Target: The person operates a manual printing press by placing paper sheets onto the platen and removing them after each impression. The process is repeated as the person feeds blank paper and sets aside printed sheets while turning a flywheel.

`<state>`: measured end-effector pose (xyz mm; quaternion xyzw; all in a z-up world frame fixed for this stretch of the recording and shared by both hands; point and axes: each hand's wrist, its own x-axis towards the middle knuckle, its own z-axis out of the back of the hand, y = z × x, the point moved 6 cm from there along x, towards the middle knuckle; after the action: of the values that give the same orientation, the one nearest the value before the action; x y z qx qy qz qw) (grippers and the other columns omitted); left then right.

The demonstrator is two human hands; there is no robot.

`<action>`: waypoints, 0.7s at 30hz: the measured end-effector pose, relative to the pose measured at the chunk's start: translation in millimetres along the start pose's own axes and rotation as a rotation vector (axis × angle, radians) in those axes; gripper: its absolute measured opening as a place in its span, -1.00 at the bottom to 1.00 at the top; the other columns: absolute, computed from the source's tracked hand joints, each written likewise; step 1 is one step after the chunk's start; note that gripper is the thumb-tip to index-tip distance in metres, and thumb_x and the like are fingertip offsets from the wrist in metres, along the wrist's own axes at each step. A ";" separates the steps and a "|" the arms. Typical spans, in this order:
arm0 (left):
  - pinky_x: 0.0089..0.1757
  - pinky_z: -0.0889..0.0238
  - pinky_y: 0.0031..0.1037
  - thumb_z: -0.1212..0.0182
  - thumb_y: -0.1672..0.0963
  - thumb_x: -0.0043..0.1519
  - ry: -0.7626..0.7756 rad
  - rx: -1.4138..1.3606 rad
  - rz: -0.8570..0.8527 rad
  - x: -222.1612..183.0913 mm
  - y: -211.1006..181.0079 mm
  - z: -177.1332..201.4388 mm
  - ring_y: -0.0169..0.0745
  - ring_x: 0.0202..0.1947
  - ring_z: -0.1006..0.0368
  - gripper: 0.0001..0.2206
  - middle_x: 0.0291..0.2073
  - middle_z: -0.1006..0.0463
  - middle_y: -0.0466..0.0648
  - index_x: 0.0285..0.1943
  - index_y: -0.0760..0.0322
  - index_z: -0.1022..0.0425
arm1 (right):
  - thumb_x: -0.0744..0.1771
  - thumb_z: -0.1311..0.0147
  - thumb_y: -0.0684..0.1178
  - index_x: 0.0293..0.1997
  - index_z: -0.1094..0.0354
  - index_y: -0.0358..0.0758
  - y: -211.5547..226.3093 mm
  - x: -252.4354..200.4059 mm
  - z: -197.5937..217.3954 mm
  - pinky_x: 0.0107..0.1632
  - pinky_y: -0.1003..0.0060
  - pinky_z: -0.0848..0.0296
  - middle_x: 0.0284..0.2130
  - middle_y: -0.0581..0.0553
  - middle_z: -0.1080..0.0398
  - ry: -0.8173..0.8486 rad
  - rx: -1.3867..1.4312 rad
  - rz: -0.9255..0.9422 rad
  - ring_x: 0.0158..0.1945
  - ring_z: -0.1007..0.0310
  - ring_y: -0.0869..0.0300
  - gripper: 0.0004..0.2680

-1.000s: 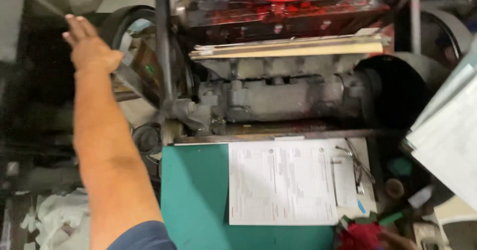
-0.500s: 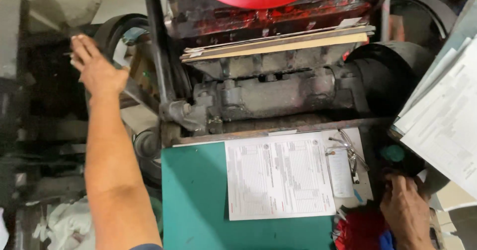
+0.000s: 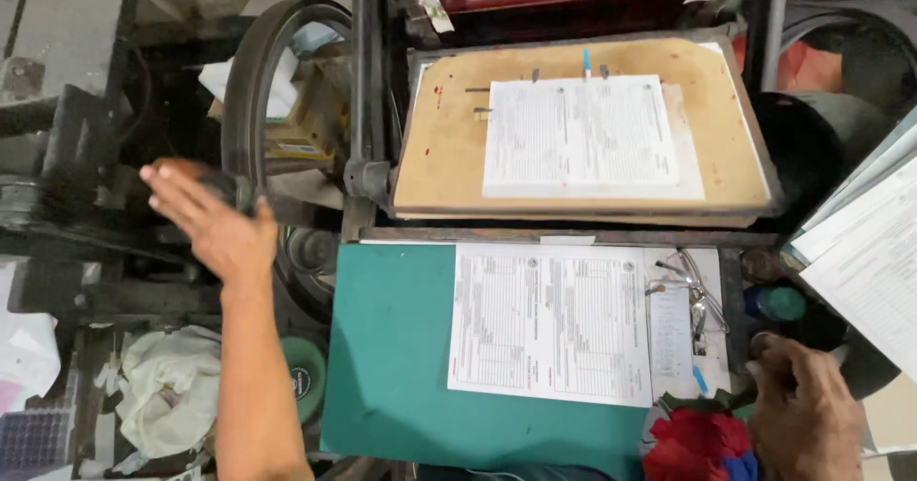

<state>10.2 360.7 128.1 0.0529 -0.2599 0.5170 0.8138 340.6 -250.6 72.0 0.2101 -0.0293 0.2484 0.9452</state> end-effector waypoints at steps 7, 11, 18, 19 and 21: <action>0.42 -0.06 -0.03 -0.34 0.00 0.28 -0.123 -0.018 0.150 -147.1 39.3 56.3 0.49 0.60 0.19 0.03 0.61 0.47 0.30 0.63 0.56 0.46 | 0.31 -0.31 -0.21 -0.14 -0.53 -0.34 44.4 15.0 4.6 -0.19 0.38 -0.54 -0.27 -0.17 -0.58 0.008 0.261 0.015 -0.27 -0.60 0.24 -0.90; 0.25 -0.23 -0.06 -0.28 0.13 0.24 -0.010 -0.183 0.223 -241.3 23.5 74.4 0.39 0.40 -0.16 -0.36 0.43 -0.10 0.32 0.47 0.49 -0.10 | 0.31 -0.31 -0.23 -0.12 -0.52 -0.36 41.1 5.7 -5.4 -0.24 0.42 -0.46 -0.32 -0.16 -0.57 0.052 0.418 0.054 -0.34 -0.53 0.26 -0.89; -0.15 -0.47 -0.21 -0.44 0.17 0.12 0.262 -0.925 -0.340 -299.9 -203.4 106.1 0.13 -0.17 -0.57 -0.73 -0.16 -0.62 0.13 -0.06 0.46 -0.58 | 0.28 -0.05 -0.48 -0.02 -0.53 -0.45 69.1 -43.0 -54.1 -0.27 0.25 -0.39 0.09 -0.16 -0.62 0.418 0.742 -0.087 -0.25 -0.42 0.11 -0.75; -0.15 -0.47 -0.21 -0.44 0.17 0.12 0.252 -0.926 -0.338 -300.5 -210.3 103.2 0.13 -0.17 -0.57 -0.73 -0.16 -0.62 0.13 -0.06 0.46 -0.58 | 0.28 -0.05 -0.48 -0.02 -0.53 -0.45 81.1 -49.7 -53.5 -0.27 0.25 -0.39 0.09 -0.16 -0.62 0.417 0.740 -0.077 -0.25 -0.42 0.11 -0.75; -0.15 -0.46 -0.19 -0.44 0.19 0.09 0.318 -1.046 -0.493 -306.0 -231.6 100.7 0.09 -0.20 -0.56 -0.76 -0.23 -0.57 0.09 -0.12 0.42 -0.56 | 0.24 -0.13 -0.43 0.03 -0.46 -0.46 122.3 -71.3 -48.7 0.09 0.38 -0.41 0.01 -0.20 -0.49 0.534 1.168 0.149 0.09 -0.47 0.20 -0.72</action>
<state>73.4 -30.6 110.8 -0.3739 -0.3350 0.1180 0.8568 216.9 -166.8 63.1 0.6183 0.3324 0.3320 0.6301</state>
